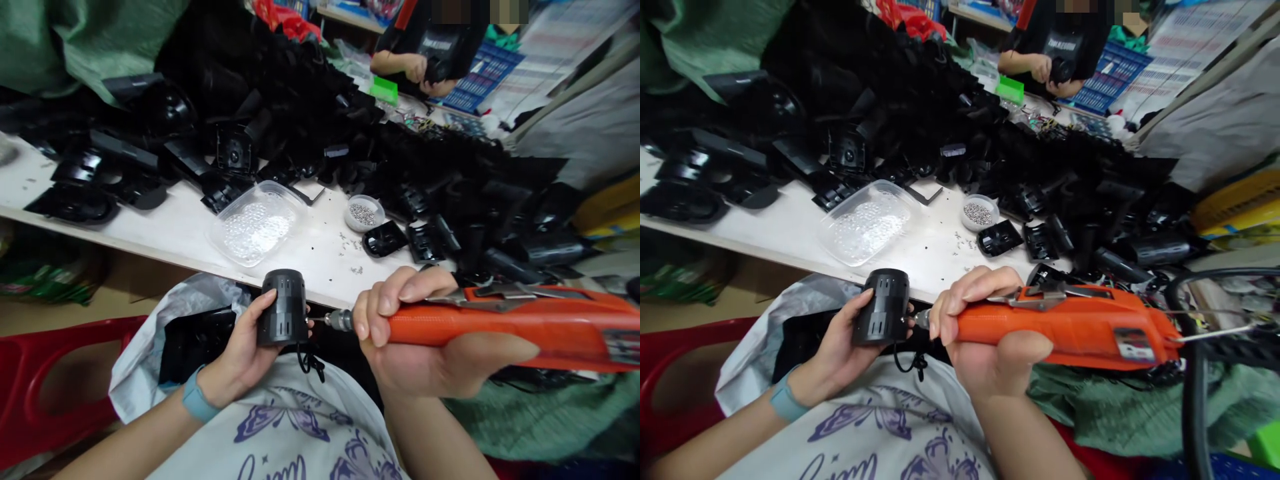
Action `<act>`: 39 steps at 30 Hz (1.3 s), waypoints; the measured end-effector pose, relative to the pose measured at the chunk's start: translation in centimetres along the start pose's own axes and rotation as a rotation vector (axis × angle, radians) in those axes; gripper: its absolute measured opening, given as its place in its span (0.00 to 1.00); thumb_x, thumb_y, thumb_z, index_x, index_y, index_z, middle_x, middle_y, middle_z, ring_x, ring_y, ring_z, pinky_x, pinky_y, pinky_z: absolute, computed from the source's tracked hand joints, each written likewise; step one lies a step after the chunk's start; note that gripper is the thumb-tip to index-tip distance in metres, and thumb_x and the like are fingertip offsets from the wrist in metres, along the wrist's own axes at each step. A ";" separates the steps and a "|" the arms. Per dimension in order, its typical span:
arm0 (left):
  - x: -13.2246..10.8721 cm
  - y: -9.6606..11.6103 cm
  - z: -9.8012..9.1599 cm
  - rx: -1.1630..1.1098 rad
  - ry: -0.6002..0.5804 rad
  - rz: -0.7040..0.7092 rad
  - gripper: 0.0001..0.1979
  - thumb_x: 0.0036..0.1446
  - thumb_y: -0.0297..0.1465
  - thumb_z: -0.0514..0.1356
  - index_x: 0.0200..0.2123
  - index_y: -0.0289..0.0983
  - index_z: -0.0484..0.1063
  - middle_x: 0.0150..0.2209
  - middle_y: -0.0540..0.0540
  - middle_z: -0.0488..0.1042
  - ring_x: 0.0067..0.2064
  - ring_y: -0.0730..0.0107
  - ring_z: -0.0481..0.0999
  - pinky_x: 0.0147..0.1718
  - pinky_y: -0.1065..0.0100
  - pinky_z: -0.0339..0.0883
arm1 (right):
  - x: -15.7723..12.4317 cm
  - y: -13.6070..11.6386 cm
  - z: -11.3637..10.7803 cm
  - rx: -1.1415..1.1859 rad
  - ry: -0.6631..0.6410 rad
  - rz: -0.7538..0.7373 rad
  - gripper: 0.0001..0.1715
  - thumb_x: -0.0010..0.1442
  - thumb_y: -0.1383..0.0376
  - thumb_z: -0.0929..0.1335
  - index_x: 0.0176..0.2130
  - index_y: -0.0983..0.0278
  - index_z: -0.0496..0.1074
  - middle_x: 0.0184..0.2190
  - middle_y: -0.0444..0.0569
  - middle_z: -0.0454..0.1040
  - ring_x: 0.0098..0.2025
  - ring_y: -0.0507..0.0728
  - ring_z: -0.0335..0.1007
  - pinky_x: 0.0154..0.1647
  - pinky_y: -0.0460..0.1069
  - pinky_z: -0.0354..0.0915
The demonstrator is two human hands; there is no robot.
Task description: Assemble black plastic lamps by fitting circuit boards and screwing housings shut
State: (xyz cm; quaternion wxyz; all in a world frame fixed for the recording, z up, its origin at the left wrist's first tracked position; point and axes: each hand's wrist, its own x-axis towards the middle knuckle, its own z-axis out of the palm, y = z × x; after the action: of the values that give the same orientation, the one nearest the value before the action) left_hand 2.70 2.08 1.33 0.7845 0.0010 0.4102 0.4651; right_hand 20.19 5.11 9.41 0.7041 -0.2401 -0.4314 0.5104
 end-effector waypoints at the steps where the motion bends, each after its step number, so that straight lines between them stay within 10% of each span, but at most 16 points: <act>1: 0.0 0.0 0.0 0.002 -0.002 -0.003 0.21 0.62 0.42 0.63 0.42 0.27 0.82 0.40 0.33 0.85 0.37 0.49 0.85 0.41 0.55 0.81 | 0.0 0.0 0.0 0.004 0.006 -0.007 0.34 0.64 0.35 0.66 0.37 0.63 0.75 0.27 0.43 0.70 0.15 0.47 0.63 0.15 0.47 0.66; 17: 0.0 0.1 -0.1 -0.016 -0.043 0.007 0.20 0.62 0.43 0.63 0.43 0.30 0.82 0.39 0.35 0.85 0.36 0.52 0.85 0.41 0.54 0.80 | -0.3 0.6 0.4 0.000 -0.025 0.039 0.30 0.62 0.37 0.69 0.35 0.62 0.74 0.27 0.41 0.69 0.15 0.47 0.62 0.16 0.47 0.66; 31: 0.4 -0.2 2.9 0.189 -0.071 0.135 0.16 0.51 0.39 0.73 0.38 0.34 0.79 0.29 0.47 0.78 0.29 0.67 0.75 0.30 0.67 0.70 | -1.1 -0.2 -2.9 -0.023 -0.347 0.235 0.27 0.60 0.39 0.73 0.40 0.59 0.77 0.31 0.45 0.72 0.20 0.51 0.66 0.22 0.50 0.69; 39: 0.6 -1.0 3.0 0.200 -0.082 0.139 0.14 0.54 0.37 0.71 0.41 0.36 0.78 0.31 0.48 0.78 0.31 0.66 0.76 0.38 0.65 0.70 | -2.3 0.0 -2.6 0.010 -0.093 0.161 0.29 0.56 0.38 0.75 0.34 0.60 0.76 0.26 0.42 0.71 0.16 0.48 0.62 0.18 0.47 0.62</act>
State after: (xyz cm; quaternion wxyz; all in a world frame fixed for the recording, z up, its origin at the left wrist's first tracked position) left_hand 5.53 3.11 2.53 0.7624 0.1265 0.4210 0.4749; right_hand 22.18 3.24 7.29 0.6410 -0.2465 -0.4405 0.5782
